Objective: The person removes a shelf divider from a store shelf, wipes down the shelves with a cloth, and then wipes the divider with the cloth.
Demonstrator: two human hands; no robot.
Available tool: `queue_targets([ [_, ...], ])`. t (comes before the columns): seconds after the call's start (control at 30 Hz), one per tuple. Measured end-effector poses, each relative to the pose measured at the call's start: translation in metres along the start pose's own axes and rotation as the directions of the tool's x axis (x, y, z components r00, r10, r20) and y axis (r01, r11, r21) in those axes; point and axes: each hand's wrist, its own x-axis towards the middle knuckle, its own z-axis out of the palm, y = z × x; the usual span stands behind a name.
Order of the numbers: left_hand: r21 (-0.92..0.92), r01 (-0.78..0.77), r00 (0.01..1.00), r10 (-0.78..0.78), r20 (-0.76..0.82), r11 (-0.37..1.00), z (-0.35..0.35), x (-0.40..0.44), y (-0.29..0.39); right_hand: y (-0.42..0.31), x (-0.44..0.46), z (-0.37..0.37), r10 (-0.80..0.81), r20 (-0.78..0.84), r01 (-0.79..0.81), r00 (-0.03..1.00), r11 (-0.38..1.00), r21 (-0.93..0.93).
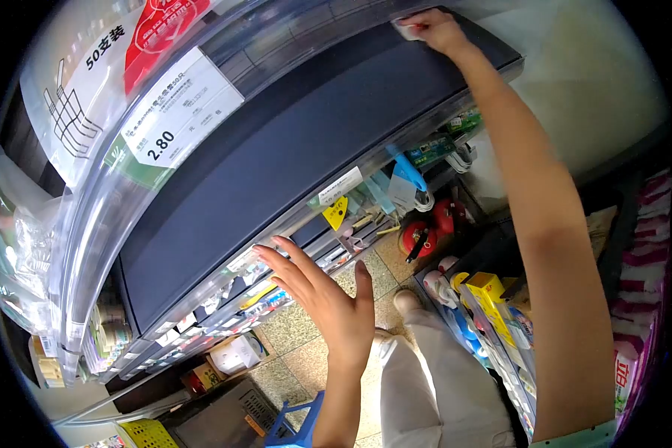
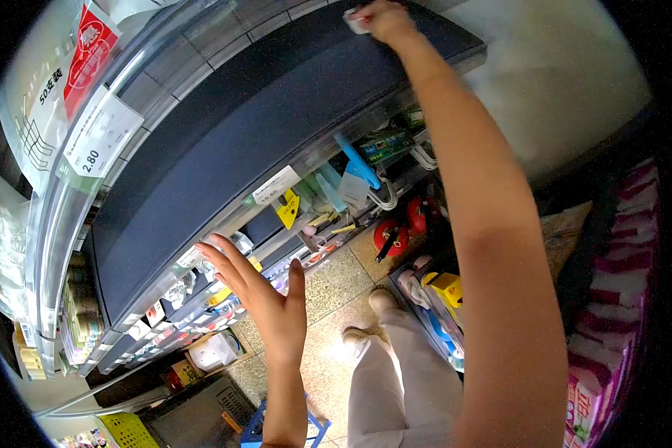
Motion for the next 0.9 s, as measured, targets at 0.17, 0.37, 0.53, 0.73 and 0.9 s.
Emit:
queue_targets([
  [0.17, 0.01, -0.005, 1.0, 0.004, 0.025, 1.0, 0.0, 0.004, -0.002, 0.036, -0.001, -0.029, 0.314, -0.043, -0.317, 0.948, 0.935, -0.161],
  [0.37, 0.027, -0.029, 0.997, 0.027, 0.075, 0.999, -0.007, 0.006, -0.008, -0.032, -0.02, -0.021, 0.481, -0.17, -0.51, 0.86, 0.821, -0.257],
  [0.53, 0.02, -0.024, 0.997, 0.023, 0.067, 1.0, -0.007, 0.007, -0.007, -0.172, -0.05, -0.019, 0.32, -0.047, -0.321, 0.946, 0.917, -0.238],
  [0.73, 0.014, -0.012, 0.999, 0.011, 0.037, 1.0, -0.005, 0.003, -0.011, -0.315, -0.094, 0.017, 0.156, 0.048, -0.156, 0.987, 0.988, 0.008],
  [0.9, 0.033, -0.043, 0.997, 0.04, 0.068, 0.999, -0.009, 0.002, -0.017, -0.404, -0.13, 0.055, -0.096, 0.164, 0.015, 0.982, 0.899, 0.437],
])
